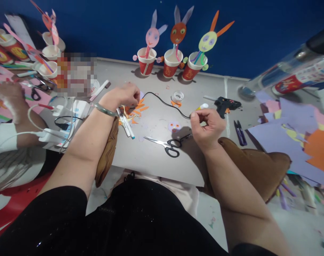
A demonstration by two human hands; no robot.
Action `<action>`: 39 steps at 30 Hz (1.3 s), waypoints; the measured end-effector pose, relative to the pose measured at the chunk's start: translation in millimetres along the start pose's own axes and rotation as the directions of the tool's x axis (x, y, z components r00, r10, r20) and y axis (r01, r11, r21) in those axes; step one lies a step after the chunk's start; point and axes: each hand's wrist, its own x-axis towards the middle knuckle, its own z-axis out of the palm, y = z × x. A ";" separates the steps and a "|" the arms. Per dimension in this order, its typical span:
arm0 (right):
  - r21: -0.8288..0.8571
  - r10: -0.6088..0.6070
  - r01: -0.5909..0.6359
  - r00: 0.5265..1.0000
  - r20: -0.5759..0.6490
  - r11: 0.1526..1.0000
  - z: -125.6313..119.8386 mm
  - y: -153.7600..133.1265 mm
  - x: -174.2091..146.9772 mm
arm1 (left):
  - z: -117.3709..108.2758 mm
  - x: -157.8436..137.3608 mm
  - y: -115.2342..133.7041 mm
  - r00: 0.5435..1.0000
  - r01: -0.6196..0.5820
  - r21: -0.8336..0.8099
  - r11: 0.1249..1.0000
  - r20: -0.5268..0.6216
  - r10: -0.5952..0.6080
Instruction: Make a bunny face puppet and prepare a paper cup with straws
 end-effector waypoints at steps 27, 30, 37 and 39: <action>0.004 -0.016 0.016 1.000 0.018 1.000 2.0 -1.6 0.5 | -5.4 10.3 -11.4 0.997 0.081 -0.086 0.993 0.011 -0.080; 0.035 -0.053 0.053 0.999 0.011 0.998 2.6 -2.0 0.1 | -6.3 9.6 -11.0 0.997 0.082 -0.074 0.994 0.007 -0.082; 0.008 -0.014 0.014 0.999 0.040 1.000 2.8 -0.5 -0.7 | -5.9 10.5 -15.1 0.997 0.080 -0.133 0.988 0.031 -0.077; 0.021 -0.034 0.033 0.999 0.030 0.999 2.4 -0.6 -0.2 | -4.6 13.1 -17.6 0.997 0.057 -0.201 0.978 0.057 -0.046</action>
